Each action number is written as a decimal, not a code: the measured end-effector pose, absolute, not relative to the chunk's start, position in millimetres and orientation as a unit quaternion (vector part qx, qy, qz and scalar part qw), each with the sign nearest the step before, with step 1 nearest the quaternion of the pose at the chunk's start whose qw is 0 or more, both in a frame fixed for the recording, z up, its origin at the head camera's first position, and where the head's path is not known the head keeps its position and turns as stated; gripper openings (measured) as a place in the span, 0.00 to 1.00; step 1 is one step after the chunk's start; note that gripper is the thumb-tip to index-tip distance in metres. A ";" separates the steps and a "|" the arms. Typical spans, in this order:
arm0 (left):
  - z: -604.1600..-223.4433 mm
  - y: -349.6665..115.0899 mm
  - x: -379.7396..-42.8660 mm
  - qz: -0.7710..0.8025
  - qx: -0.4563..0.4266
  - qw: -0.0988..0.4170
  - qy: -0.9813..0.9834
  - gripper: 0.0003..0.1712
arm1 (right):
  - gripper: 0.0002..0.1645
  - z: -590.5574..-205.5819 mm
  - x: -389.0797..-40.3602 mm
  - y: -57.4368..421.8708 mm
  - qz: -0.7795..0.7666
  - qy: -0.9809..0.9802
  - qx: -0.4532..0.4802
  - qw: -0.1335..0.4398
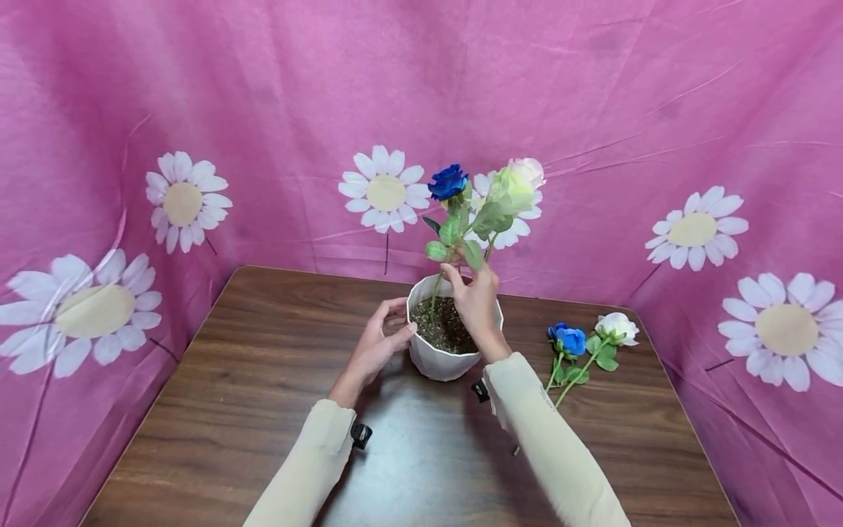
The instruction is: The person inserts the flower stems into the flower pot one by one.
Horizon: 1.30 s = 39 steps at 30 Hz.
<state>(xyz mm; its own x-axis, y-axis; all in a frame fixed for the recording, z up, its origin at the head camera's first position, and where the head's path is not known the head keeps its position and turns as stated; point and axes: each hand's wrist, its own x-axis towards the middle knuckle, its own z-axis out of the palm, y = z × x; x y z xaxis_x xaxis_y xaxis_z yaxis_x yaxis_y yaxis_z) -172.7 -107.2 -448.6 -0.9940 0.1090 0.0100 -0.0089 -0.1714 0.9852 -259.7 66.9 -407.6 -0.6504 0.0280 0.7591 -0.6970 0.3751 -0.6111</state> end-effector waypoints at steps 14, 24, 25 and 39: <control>-450.3 -105.2 -173.9 0.764 0.037 0.043 0.643 0.32 | 0.14 -397.0 -229.6 104.8 0.516 -0.757 0.183 0.356; -452.6 -103.9 -173.4 0.768 0.036 0.038 0.639 0.32 | 0.09 -383.7 -205.3 137.1 0.559 -0.756 0.122 0.318; -452.8 -104.1 -173.0 0.769 0.036 0.035 0.637 0.32 | 0.09 -385.0 -205.8 140.8 0.570 -0.752 0.114 0.312; -452.9 -104.3 -171.7 0.772 0.033 0.040 0.634 0.31 | 0.10 -423.8 -195.2 205.8 0.660 -0.704 -0.012 0.262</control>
<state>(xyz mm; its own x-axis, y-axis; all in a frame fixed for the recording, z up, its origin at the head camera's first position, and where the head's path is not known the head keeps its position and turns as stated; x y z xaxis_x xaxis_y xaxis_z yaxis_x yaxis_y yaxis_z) -171.7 -104.3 -452.9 -0.9946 0.1040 0.0005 -0.0197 -0.1931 0.9810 -195.2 205.8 -423.8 -0.8627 0.3624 0.3527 -0.3289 0.1275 -0.9357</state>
